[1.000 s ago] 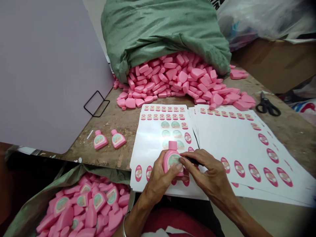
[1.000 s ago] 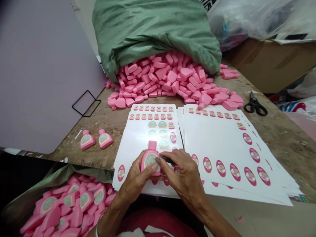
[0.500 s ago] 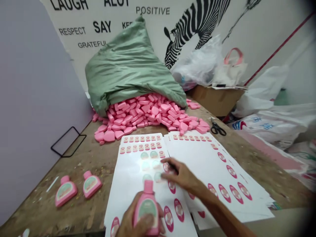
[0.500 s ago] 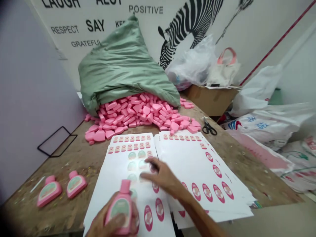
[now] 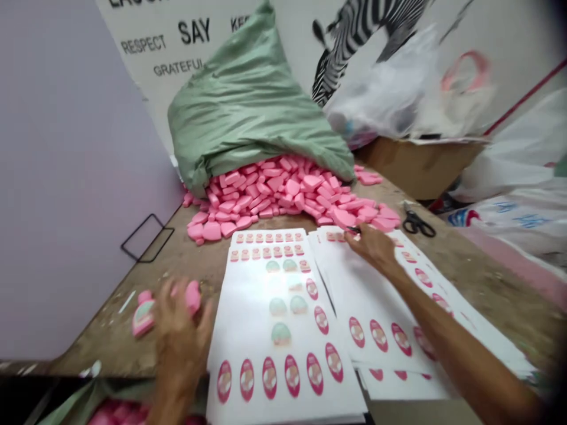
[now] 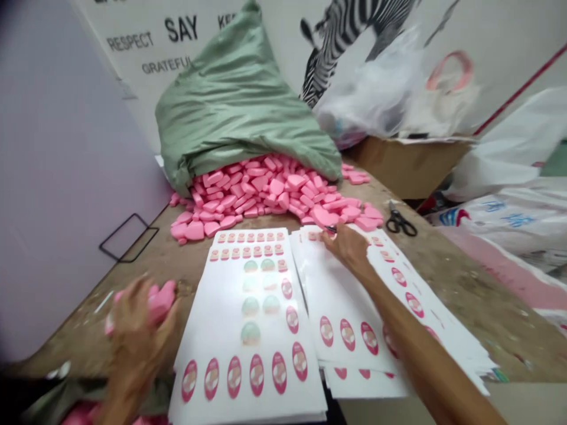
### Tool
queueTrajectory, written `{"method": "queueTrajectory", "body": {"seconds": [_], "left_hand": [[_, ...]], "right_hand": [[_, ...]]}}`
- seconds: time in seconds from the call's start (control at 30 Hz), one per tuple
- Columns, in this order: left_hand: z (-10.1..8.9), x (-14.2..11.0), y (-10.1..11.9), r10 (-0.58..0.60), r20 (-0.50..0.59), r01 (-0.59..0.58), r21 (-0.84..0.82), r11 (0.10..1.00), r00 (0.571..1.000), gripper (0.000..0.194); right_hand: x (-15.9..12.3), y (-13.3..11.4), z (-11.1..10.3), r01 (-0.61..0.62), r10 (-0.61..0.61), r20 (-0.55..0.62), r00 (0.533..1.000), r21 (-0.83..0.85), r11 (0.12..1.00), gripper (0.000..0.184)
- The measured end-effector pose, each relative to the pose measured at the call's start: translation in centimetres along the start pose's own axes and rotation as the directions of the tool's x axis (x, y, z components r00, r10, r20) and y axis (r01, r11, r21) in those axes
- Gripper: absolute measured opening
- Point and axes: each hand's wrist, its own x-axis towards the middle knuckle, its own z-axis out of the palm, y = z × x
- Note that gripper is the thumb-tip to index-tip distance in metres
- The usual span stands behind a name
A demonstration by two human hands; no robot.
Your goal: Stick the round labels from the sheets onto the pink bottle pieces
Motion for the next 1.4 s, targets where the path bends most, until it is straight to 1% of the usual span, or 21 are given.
{"method": "queueTrajectory", "body": {"seconds": [0.03, 0.07, 0.1, 0.17, 0.2, 0.23, 0.27, 0.3, 0.37, 0.4, 0.47, 0.53, 0.57, 0.63, 0.7, 0.8, 0.9, 1.17, 1.3, 1.33, 1.4], "left_hand": [[-0.2, -0.1, 1.5, 0.072, 0.049, -0.069, -0.058, 0.996, 0.996, 0.045], [-0.3, -0.2, 3.1, 0.166, 0.128, -0.149, -0.134, 0.980, 0.978, 0.047], [-0.3, -0.4, 4.6, 0.276, 0.234, -0.220, -0.241, 0.945, 0.932, 0.051], [-0.4, -0.9, 7.2, 0.458, 0.401, -0.254, -0.466, 0.847, 0.793, 0.054], [-0.5, -1.3, 8.0, 0.519, 0.465, -0.212, -0.563, 0.798, 0.717, 0.051], [-0.6, -1.7, 8.5, 0.542, 0.518, -0.132, -0.631, 0.764, 0.662, 0.044], [-0.7, -2.1, 8.7, 0.527, 0.566, -0.024, -0.667, 0.745, 0.634, 0.034], [-0.8, -2.5, 8.6, 0.470, 0.614, 0.112, -0.674, 0.730, 0.633, 0.026], [-1.0, -3.2, 7.8, 0.274, 0.719, 0.440, -0.634, 0.636, 0.639, 0.024], [-1.1, -3.5, 7.2, 0.168, 0.765, 0.602, -0.603, 0.524, 0.621, 0.028], [-1.0, -4.0, 6.3, 0.021, 0.838, 0.819, -0.537, 0.201, 0.545, 0.039], [-0.8, -4.5, 5.9, -0.053, 0.870, 0.867, -0.493, -0.070, 0.490, 0.047], [-0.7, -4.7, 5.9, -0.077, 0.873, 0.863, -0.488, -0.131, 0.481, 0.049], [-0.4, -5.2, 6.1, -0.103, 0.868, 0.863, -0.494, -0.101, 0.485, 0.049], [-0.2, -5.5, 6.3, -0.129, 0.852, 0.861, -0.507, 0.032, 0.507, 0.049], [0.1, -5.8, 6.5, -0.165, 0.832, 0.845, -0.502, 0.187, 0.530, 0.049], [0.3, -5.9, 6.4, -0.161, 0.830, 0.837, -0.493, 0.238, 0.535, 0.049], [0.4, -5.9, 6.2, -0.144, 0.820, 0.823, -0.512, 0.247, 0.554, 0.049], [0.8, -6.4, 6.1, -0.159, 0.813, 0.824, -0.526, 0.209, 0.560, 0.049], [0.9, -6.5, 6.1, -0.166, 0.814, 0.828, -0.530, 0.182, 0.557, 0.049], [1.0, -6.7, 6.1, -0.175, 0.825, 0.842, -0.533, 0.078, 0.538, 0.052]], "right_hand": [[-1.7, -0.3, -0.7, 0.092, -0.092, 0.033, 0.995, 0.003, 0.996, 0.037], [-3.5, -0.7, -1.5, 0.312, -0.315, 0.119, 0.942, 0.041, 0.949, 0.030], [-5.4, -1.2, -2.3, 0.499, -0.519, 0.225, 0.825, 0.145, 0.855, 0.022], [-9.1, -2.4, -3.6, 0.654, -0.765, 0.333, 0.552, 0.396, 0.644, 0.013], [-10.6, -3.0, -4.0, 0.661, -0.814, 0.323, 0.482, 0.476, 0.580, 0.011], [-11.8, -3.4, -4.1, 0.637, -0.838, 0.318, 0.444, 0.545, 0.545, 0.010], [-12.7, -3.7, -4.0, 0.595, -0.841, 0.314, 0.441, 0.599, 0.536, 0.010], [-13.3, -3.9, -3.6, 0.540, -0.827, 0.307, 0.472, 0.641, 0.546, 0.012], [-14.0, -4.0, -2.3, 0.430, -0.759, 0.285, 0.586, 0.684, 0.589, 0.020], [-14.2, -4.0, -1.4, 0.393, -0.707, 0.263, 0.656, 0.681, 0.618, 0.024], [-15.0, -4.1, 0.7, 0.389, -0.615, 0.190, 0.765, 0.626, 0.677, 0.024], [-16.0, -4.5, 2.6, 0.461, -0.590, 0.090, 0.802, 0.534, 0.709, 0.020], [-16.5, -4.8, 3.4, 0.511, -0.598, 0.030, 0.801, 0.486, 0.709, 0.018], [-17.4, -5.3, 4.6, 0.600, -0.622, -0.084, 0.779, 0.390, 0.699, 0.014], [-17.8, -5.7, 5.1, 0.644, -0.633, -0.147, 0.760, 0.294, 0.706, 0.013], [-17.8, -5.9, 5.3, 0.671, -0.652, -0.162, 0.741, 0.209, 0.711, 0.013], [-17.5, -6.0, 5.2, 0.675, -0.652, -0.175, 0.737, 0.236, 0.699, 0.014], [-17.4, -5.7, 5.9, 0.652, -0.626, -0.204, 0.753, 0.363, 0.666, 0.012], [-17.7, -5.7, 5.7, 0.642, -0.603, -0.252, 0.757, 0.459, 0.614, 0.014], [-17.8, -5.8, 5.3, 0.613, -0.582, -0.245, 0.776, 0.514, 0.601, 0.014], [-17.8, -5.9, 4.4, 0.472, -0.494, -0.167, 0.853, 0.650, 0.596, 0.018]]}}
